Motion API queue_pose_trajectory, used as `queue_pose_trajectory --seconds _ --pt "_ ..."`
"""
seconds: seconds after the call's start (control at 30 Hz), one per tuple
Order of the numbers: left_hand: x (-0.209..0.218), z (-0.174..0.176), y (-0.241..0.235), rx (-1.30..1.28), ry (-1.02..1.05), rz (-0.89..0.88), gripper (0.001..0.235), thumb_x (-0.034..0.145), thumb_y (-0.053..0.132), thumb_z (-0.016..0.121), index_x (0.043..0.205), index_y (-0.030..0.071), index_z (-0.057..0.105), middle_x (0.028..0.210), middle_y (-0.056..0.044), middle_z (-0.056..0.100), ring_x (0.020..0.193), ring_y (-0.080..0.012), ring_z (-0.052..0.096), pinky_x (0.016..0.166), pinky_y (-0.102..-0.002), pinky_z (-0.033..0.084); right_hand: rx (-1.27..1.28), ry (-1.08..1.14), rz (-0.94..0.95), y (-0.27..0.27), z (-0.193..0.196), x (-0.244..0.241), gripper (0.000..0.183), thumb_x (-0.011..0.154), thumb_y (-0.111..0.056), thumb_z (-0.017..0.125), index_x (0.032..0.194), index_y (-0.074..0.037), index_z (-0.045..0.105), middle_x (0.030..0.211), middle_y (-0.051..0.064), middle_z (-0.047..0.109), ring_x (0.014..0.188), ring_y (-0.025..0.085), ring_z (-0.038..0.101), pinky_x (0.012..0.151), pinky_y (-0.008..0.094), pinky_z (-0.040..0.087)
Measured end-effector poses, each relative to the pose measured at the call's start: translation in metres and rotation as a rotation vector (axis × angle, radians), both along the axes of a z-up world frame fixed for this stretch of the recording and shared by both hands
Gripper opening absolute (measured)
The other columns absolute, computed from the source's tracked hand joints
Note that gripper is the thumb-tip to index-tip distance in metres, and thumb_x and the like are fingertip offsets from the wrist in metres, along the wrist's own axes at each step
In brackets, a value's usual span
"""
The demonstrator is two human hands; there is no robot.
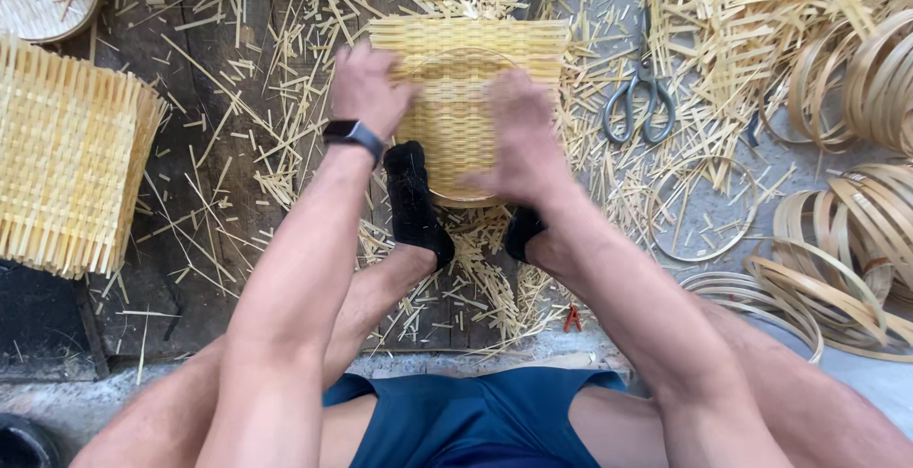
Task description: The person sits on the floor and repeatedly trims the excess woven bamboo strips from the edges of a round basket using shears. The person holds the basket steady with one hand while cutting the protruding strips flush with the rim, then stacks the finished basket with others.
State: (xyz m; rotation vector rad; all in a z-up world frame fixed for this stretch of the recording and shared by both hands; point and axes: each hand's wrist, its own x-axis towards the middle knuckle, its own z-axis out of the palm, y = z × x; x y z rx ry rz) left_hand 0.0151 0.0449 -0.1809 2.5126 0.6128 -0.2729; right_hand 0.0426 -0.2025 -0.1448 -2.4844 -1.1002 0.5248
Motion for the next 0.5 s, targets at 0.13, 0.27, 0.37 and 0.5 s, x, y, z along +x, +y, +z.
queue_pose_trajectory --seconds 0.13,0.27,0.37,0.5 --pt "0.045 -0.032 -0.022 0.073 -0.563 -0.353 0.032 0.092 0.044 0.074 0.115 0.022 0.079 0.125 -0.005 0.068 0.116 -0.0286 0.055 0.102 -0.042 0.044 -0.122 -0.256 0.204 0.030 -0.024 -0.048 0.110 0.080 -0.066 0.069 0.156 0.005 0.034 0.162 0.031 0.022 0.152 0.046 0.013 0.120 0.066 0.011" --pt "0.051 -0.068 -0.026 -0.307 -0.323 -0.086 0.026 0.099 0.046 0.066 0.113 0.029 0.081 0.120 0.002 0.068 0.114 -0.0207 0.058 0.102 -0.037 0.048 -0.047 -0.377 0.192 0.024 -0.078 -0.065 0.105 0.086 -0.064 0.069 0.160 0.004 0.038 0.163 0.031 0.024 0.154 0.047 0.016 0.123 0.071 0.011" --pt "0.050 -0.066 -0.022 -0.372 -0.191 -0.024 0.026 0.097 0.049 0.065 0.111 0.033 0.079 0.117 0.004 0.067 0.109 -0.0166 0.062 0.097 -0.035 0.053 -0.011 -0.519 0.163 0.022 -0.082 -0.070 0.101 0.090 -0.064 0.073 0.160 0.001 0.039 0.163 0.029 0.028 0.155 0.046 0.020 0.126 0.069 0.012" --pt "0.057 -0.052 -0.023 -0.294 -0.360 -0.125 0.024 0.097 0.045 0.068 0.107 0.029 0.082 0.123 -0.001 0.063 0.110 -0.0220 0.062 0.090 -0.040 0.054 -0.025 -0.291 0.159 0.029 -0.043 -0.040 0.096 0.078 -0.060 0.074 0.150 -0.002 0.048 0.155 0.028 0.037 0.146 0.045 0.034 0.118 0.066 0.022"
